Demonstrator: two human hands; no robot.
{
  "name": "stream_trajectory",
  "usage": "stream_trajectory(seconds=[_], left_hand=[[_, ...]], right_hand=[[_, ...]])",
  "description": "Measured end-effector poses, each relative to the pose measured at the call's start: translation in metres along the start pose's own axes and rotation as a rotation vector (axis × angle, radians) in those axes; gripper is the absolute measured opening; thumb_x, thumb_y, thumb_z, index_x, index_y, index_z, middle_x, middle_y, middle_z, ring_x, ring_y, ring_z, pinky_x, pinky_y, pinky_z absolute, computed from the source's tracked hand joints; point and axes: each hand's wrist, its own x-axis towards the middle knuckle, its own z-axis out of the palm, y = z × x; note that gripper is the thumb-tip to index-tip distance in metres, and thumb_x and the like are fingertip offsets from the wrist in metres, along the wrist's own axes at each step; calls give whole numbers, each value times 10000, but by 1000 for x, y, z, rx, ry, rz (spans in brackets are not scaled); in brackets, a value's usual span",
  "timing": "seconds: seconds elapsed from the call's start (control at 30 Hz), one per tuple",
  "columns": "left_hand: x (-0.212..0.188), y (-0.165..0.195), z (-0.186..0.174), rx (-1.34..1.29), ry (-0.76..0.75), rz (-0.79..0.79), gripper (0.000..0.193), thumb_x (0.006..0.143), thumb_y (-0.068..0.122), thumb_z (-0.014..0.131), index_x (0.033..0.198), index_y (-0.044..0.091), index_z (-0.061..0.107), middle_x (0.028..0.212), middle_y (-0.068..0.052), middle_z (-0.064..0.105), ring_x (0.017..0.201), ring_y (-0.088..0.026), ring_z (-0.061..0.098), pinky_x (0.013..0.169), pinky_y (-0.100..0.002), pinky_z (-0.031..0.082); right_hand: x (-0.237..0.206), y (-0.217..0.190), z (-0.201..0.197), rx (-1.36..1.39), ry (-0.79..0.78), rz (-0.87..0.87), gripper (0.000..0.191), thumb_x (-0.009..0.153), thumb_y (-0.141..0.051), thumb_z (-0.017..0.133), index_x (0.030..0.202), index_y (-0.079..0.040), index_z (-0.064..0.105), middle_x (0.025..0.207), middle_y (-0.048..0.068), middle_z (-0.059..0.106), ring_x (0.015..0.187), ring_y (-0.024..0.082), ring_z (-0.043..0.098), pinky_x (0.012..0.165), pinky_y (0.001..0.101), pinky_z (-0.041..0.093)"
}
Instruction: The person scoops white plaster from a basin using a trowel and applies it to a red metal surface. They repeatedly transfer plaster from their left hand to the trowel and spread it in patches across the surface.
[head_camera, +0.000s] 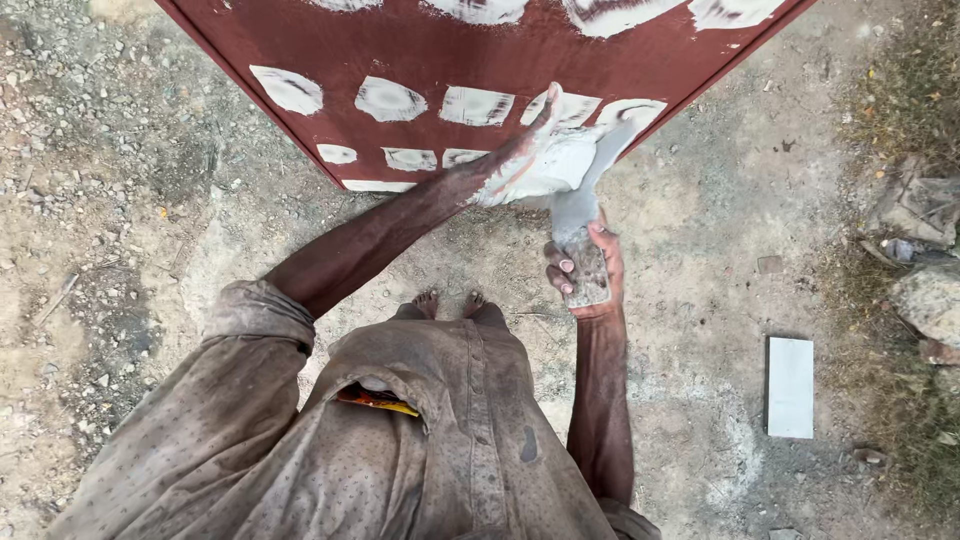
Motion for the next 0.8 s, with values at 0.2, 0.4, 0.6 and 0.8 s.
stream_trajectory(seconds=[0.2,0.4,0.6,0.8], left_hand=[[-20,-3,-9,75,15,-44,967,981,766,319,1608,30,331,1667,-214,371,1542,-313,396,1284,-498,329],[-55,23,-12,-92,-5,92,919,1018,729,342,1586,6,353,1681,-230,349,1557,-339,385,1306,-498,316],[-31,21,-12,-512,-102,342,873,1056,693,366,1563,-18,376,1695,-246,327,1572,-365,374,1327,-498,303],[-73,31,-39,-223,-91,69,900,1027,683,416,1538,-57,446,1633,-300,353,1512,-419,425,1296,-492,356]], right_hand=[[-10,42,10,393,-147,308,554,945,-344,594,1371,7,550,1155,170,675,661,173,576,411,256,498],[-5,89,10,631,-522,203,702,1125,-629,513,1335,33,623,967,137,762,748,92,564,455,194,473],[-11,93,17,810,-131,190,829,1005,-616,535,1453,77,450,1008,206,681,625,175,599,396,253,560],[-14,54,19,595,-355,278,738,996,-541,526,1516,-21,461,1067,203,710,707,242,616,545,346,519]])
